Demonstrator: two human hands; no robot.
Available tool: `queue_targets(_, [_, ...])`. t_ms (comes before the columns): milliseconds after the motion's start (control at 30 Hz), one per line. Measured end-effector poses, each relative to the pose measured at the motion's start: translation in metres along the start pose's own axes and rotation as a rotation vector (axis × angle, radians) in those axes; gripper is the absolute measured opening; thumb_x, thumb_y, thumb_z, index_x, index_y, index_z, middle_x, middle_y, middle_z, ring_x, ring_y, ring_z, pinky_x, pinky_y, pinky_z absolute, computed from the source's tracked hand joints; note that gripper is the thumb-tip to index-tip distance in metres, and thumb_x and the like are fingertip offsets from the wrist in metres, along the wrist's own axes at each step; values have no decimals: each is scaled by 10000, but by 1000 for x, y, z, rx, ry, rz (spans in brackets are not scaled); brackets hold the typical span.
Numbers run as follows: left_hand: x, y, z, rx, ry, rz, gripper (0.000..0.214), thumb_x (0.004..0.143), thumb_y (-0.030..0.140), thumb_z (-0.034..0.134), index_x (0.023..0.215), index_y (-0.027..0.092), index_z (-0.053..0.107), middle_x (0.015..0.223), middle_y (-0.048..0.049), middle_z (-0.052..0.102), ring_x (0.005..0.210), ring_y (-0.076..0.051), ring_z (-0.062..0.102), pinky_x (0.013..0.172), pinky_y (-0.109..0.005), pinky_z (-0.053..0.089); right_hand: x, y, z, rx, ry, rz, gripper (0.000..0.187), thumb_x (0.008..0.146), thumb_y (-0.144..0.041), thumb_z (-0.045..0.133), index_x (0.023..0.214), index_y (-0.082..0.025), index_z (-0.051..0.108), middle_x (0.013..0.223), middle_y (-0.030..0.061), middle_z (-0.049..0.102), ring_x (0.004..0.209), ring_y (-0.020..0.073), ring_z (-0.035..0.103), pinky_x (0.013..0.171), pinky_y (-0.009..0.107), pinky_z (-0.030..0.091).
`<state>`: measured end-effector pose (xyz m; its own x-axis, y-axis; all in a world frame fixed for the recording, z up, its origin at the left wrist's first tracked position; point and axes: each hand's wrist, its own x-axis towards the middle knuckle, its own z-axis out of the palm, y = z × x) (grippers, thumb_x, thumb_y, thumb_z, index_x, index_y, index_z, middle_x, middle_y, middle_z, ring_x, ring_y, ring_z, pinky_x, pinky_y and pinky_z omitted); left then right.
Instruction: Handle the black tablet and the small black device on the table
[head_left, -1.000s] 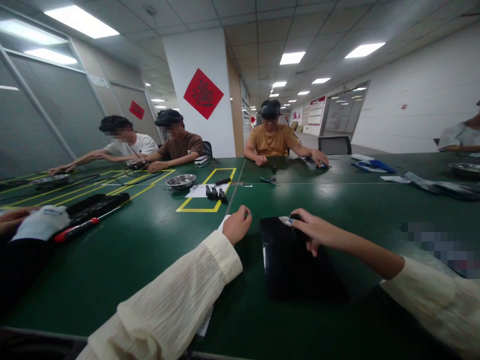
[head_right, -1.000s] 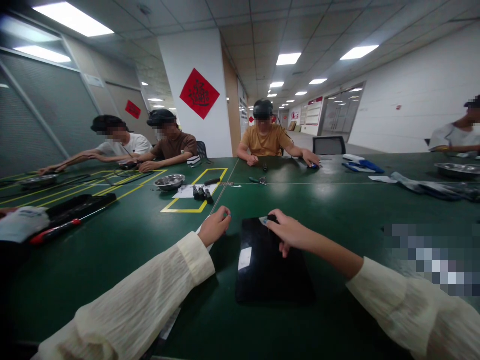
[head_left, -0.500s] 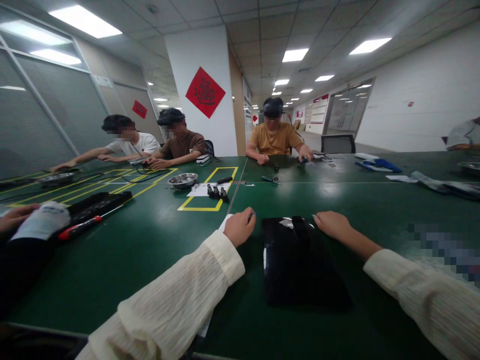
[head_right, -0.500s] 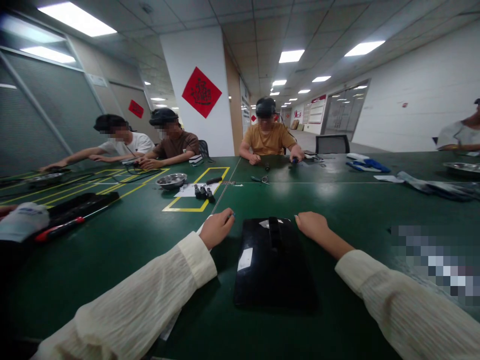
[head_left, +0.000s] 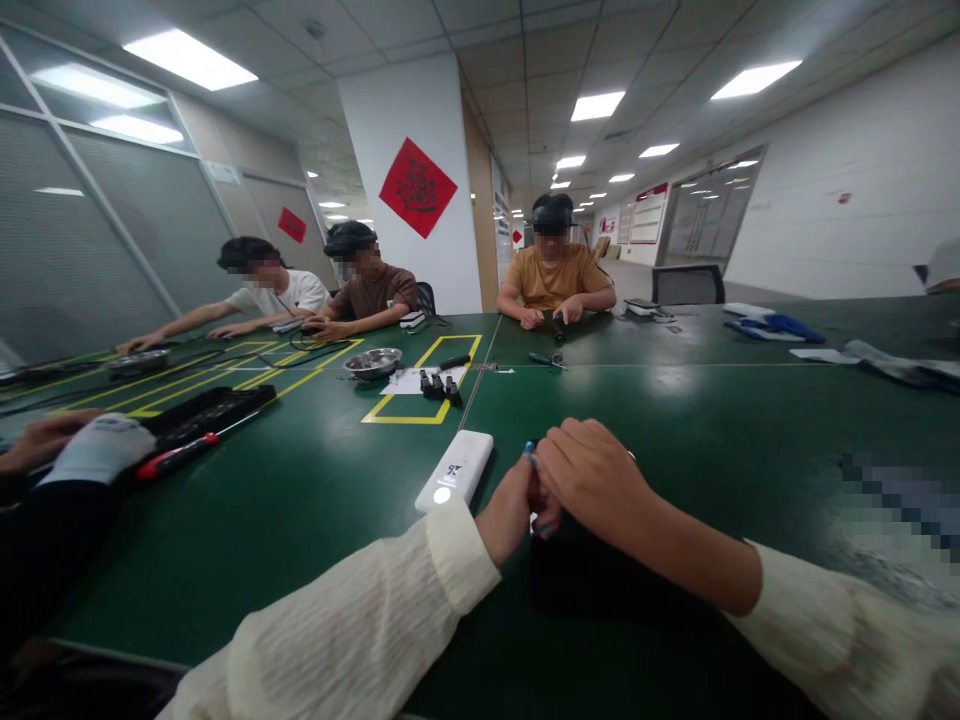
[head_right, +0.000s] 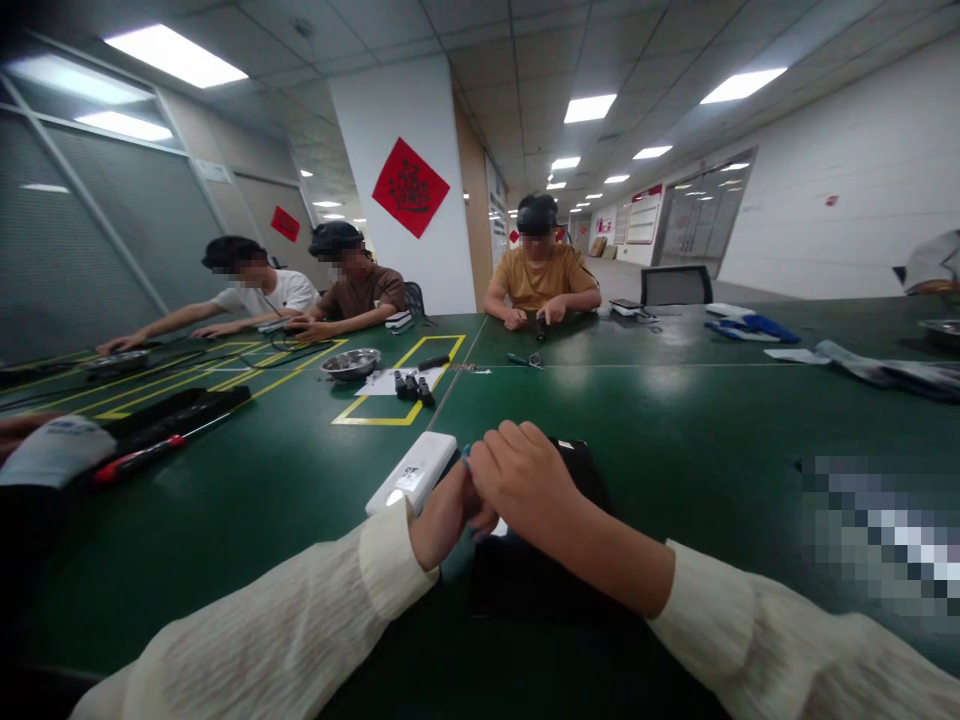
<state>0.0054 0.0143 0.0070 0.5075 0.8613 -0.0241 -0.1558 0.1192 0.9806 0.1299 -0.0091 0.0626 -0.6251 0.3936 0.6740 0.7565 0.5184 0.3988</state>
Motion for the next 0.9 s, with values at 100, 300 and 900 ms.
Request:
queue_targets(100, [-3, 1, 1, -49, -35, 64, 553, 832, 645, 232, 514, 201, 321, 351, 75, 254, 313, -57, 250, 380, -205, 223, 1, -5, 9, -1, -80, 38, 162, 811, -99, 487, 669, -161, 536, 640, 43, 535, 651, 183, 417, 602, 315, 210])
queue_targets(300, [-9, 7, 4, -107, 12, 125, 451, 821, 571, 384, 581, 195, 320, 407, 101, 240, 354, -40, 198, 395, -181, 192, 5, -1, 3, 21, -287, 131, 160, 854, -179, 460, 748, -142, 574, 733, 76, 572, 737, 208, 474, 644, 327, 267])
queue_targets(900, [15, 6, -33, 109, 412, 151, 265, 804, 403, 316, 621, 211, 308, 425, 96, 269, 367, -63, 245, 400, -196, 202, -48, 91, -2, 1253, -588, 1203, 537, 707, -236, 412, 1239, -171, 443, 1012, 82, 617, 527, 103, 513, 416, 207, 399])
